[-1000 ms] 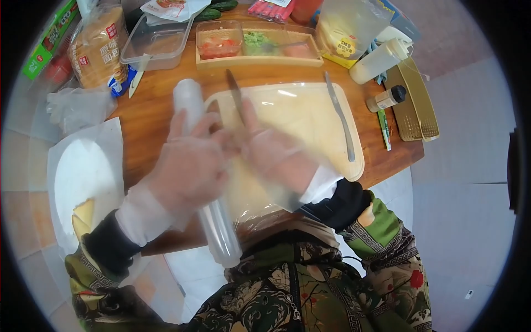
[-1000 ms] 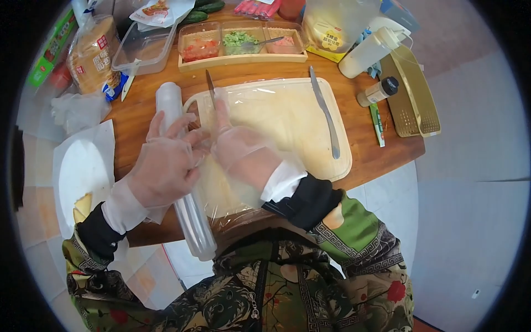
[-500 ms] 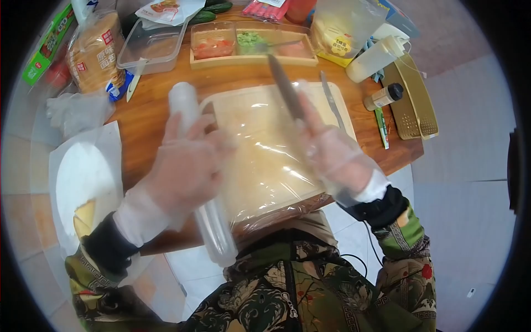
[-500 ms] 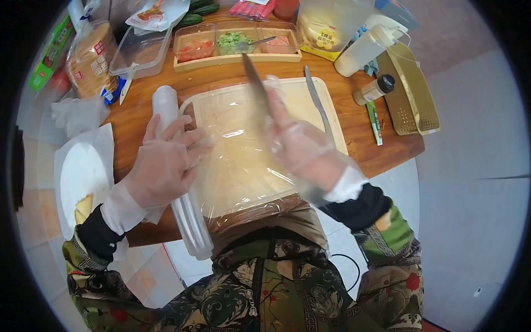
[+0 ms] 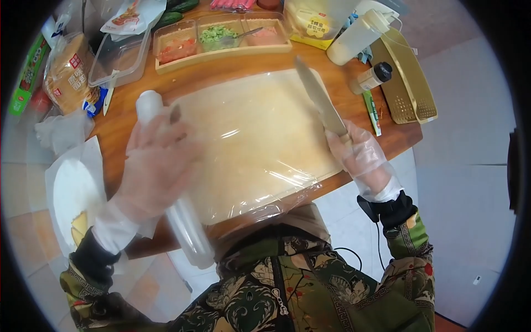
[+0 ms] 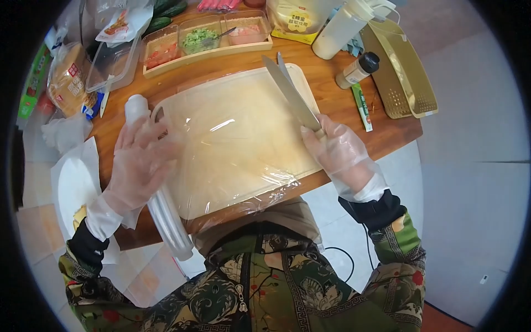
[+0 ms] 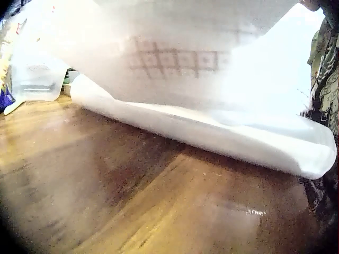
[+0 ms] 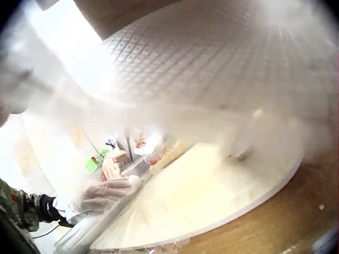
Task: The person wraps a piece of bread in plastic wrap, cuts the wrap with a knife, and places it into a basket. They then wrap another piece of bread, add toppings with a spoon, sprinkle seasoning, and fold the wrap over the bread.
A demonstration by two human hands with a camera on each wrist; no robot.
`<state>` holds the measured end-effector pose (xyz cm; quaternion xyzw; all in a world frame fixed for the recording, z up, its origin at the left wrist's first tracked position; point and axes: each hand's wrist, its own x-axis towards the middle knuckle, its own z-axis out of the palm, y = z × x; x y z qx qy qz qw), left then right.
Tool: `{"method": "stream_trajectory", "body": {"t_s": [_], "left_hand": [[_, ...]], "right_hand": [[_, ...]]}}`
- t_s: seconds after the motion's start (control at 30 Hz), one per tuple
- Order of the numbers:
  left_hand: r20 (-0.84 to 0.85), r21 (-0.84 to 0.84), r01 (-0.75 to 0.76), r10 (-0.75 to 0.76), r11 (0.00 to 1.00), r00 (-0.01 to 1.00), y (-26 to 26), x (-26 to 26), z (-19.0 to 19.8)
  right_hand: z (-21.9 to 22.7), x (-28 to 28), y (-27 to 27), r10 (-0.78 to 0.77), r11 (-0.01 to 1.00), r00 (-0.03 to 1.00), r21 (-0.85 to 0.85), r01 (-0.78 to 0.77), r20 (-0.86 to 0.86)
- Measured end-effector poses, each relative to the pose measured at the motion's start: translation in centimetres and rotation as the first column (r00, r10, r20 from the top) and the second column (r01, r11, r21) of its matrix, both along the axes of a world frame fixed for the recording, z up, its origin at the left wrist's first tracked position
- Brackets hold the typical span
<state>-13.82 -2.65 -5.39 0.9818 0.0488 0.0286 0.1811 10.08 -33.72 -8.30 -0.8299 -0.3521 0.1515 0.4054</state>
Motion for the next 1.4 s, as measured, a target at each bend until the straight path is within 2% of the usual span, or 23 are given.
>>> {"method": "stream_trajectory", "body": {"t_s": [0.03, 0.07, 0.17, 0.2, 0.23, 0.27, 0.3, 0.33, 0.37, 0.4, 0.43, 0.5, 0.53, 0.57, 0.67, 0.73, 0.8, 0.93, 1.0, 1.07, 1.2, 1.27, 1.4], "left_hand": [[0.059, -0.201, -0.057, 0.07, 0.978, 0.996, 0.3, 0.0, -0.9], [0.056, -0.195, -0.059, 0.071, 0.979, 0.996, 0.7, 0.0, -1.7], [0.374, -0.034, -0.155, 0.156, 0.987, 0.914, 1.2, 0.7, -4.5], [0.476, -0.368, -0.14, 0.315, 0.919, 0.821, 1.1, 1.1, -5.5], [0.503, -0.656, -0.057, 0.493, 0.752, 0.71, 1.1, 1.3, -5.8], [0.503, -0.654, -0.06, 0.493, 0.754, 0.71, 1.4, 1.1, -5.4], [0.426, -0.401, -0.299, 0.465, 0.866, 0.776, 1.8, 0.7, -4.6], [0.327, -0.077, -0.469, 0.467, 0.88, 0.821, 2.1, 0.4, -4.1], [0.323, -0.074, -0.474, 0.471, 0.877, 0.821, 2.1, 0.4, -4.0], [0.223, -0.196, -0.508, 0.542, 0.839, 0.81, 2.1, 0.4, -3.9], [0.114, -0.309, -0.546, 0.6, 0.779, 0.792, 2.1, 0.3, -3.8], [0.042, -0.428, -0.576, 0.652, 0.696, 0.757, 2.6, 0.7, -3.7], [-0.031, -0.542, -0.587, 0.684, 0.601, 0.729, 1.9, 1.8, -2.4], [-0.256, -0.659, -0.666, 0.727, 0.351, 0.637, 1.1, 2.4, -0.3], [-0.339, -0.589, -0.715, 0.689, 0.376, 0.641, 1.8, 2.3, 0.3], [-0.346, -0.631, -0.697, 0.681, 0.34, 0.646, 1.7, 2.6, 0.8], [-0.352, -0.672, -0.676, 0.671, 0.304, 0.652, 1.8, 2.7, 0.6], [-0.336, -0.67, -0.655, 0.644, 0.35, 0.687, 2.3, 2.5, 0.2], [-0.325, -0.687, -0.635, 0.632, 0.354, 0.704, 2.1, 2.6, 0.1], [-0.316, -0.78, -0.577, 0.642, 0.243, 0.698, 1.9, 2.6, 0.1], [-0.221, -0.857, -0.47, 0.672, 0.212, 0.707, 1.3, 2.6, -0.1], [-0.19, -0.861, -0.451, 0.673, 0.236, 0.714, 1.4, 2.6, -0.3], [-0.222, -0.843, -0.48, 0.654, 0.245, 0.723, 1.5, 2.6, 0.0]], "right_hand": [[0.5, 0.1, 0.6, 0.001, 1.0, 1.0, 0.007, -0.001, -0.004], [1.8, 0.1, 1.4, 0.014, 0.996, 1.0, -0.086, -0.012, 0.027], [4.6, 0.6, 3.5, 0.007, 0.971, 1.0, -0.239, -0.01, -0.014], [5.1, 0.9, 4.1, -0.02, 0.953, 0.996, -0.304, -0.006, -0.082], [5.6, 1.1, 4.9, -0.017, 0.953, 0.996, -0.302, -0.009, -0.085], [6.0, 1.4, 5.5, 0.022, 0.939, 0.999, -0.341, -0.029, -0.025], [6.1, 1.7, 6.0, 0.063, 0.923, 0.998, -0.382, -0.046, 0.032], [5.7, 2.2, 6.3, 0.066, 0.923, 0.997, -0.381, -0.051, 0.027], [5.0, 2.7, 6.7, 0.144, 0.929, 0.965, -0.367, -0.055, 0.22], [4.7, 3.0, 7.2, 0.215, 0.934, 0.889, -0.353, -0.065, 0.405], [6.2, 2.9, 8.3, 0.169, 0.88, 0.968, -0.47, -0.064, 0.186], [3.9, 4.3, 8.3, 0.211, 0.916, 0.931, -0.392, -0.082, 0.299], [3.3, 4.9, 8.1, 0.227, 0.944, 0.881, -0.315, -0.095, 0.415], [3.4, 5.1, 7.8, 0.178, 0.938, 0.919, -0.342, -0.051, 0.353], [3.5, 5.9, 6.5, 0.069, 0.88, 0.943, -0.465, 0.096, 0.326], [2.4, 6.3, 4.9, 0.05, 0.895, 0.919, -0.427, 0.133, 0.391], [1.5, 7.1, 2.9, -0.081, 0.941, 0.959, -0.296, 0.164, 0.273], [-1.4, 8.6, 0.7, -0.129, 0.951, 0.933, -0.223, 0.212, 0.336], [-1.6, 8.4, 0.7, -0.121, 0.925, 0.916, -0.292, 0.245, 0.383], [-1.4, 8.1, 0.9, -0.11, 0.892, 0.895, -0.355, 0.281, 0.433], [0.4, 7.0, 1.4, 0.008, 0.862, 0.822, -0.421, 0.283, 0.57], [3.4, 5.5, 3.0, -0.004, 0.776, 0.752, -0.472, 0.418, 0.659], [3.9, 5.1, 6.1, 0.056, 0.924, 0.783, -0.33, 0.196, 0.62]]}}
